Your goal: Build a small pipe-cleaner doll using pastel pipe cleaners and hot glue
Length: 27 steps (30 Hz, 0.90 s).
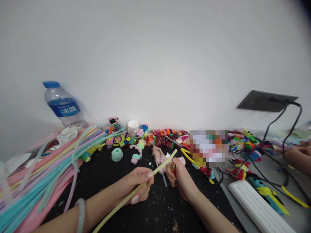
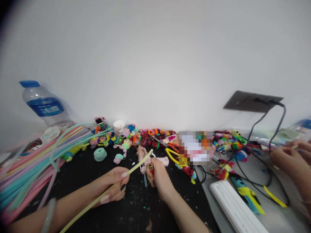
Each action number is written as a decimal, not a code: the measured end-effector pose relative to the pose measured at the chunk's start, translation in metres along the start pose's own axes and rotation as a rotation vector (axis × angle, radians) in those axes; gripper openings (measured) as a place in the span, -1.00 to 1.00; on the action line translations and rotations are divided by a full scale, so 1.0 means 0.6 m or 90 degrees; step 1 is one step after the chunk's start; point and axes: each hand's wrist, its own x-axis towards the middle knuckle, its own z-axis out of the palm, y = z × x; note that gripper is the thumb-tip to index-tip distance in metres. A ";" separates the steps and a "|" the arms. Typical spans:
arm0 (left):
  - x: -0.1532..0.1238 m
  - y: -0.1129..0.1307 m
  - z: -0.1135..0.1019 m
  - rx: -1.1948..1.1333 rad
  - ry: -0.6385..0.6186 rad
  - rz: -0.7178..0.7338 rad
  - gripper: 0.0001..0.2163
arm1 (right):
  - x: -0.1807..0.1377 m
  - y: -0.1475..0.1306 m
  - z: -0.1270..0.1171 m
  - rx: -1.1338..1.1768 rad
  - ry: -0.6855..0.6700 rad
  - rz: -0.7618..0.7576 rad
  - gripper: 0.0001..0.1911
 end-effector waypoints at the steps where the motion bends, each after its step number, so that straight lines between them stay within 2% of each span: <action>1: 0.000 0.000 0.000 -0.002 0.001 0.002 -0.76 | -0.001 -0.002 0.001 0.001 -0.005 0.001 -0.44; 5: -0.001 0.001 0.001 0.000 0.002 -0.006 -0.76 | -0.005 -0.006 0.003 0.011 -0.021 -0.004 -0.41; 17: 0.000 0.000 -0.002 0.008 -0.009 -0.002 -0.76 | 0.001 0.002 0.000 0.002 0.019 -0.013 -0.51; 27: -0.001 0.005 0.005 0.029 0.016 -0.018 -0.74 | -0.001 0.005 -0.001 -0.007 0.032 -0.019 -0.54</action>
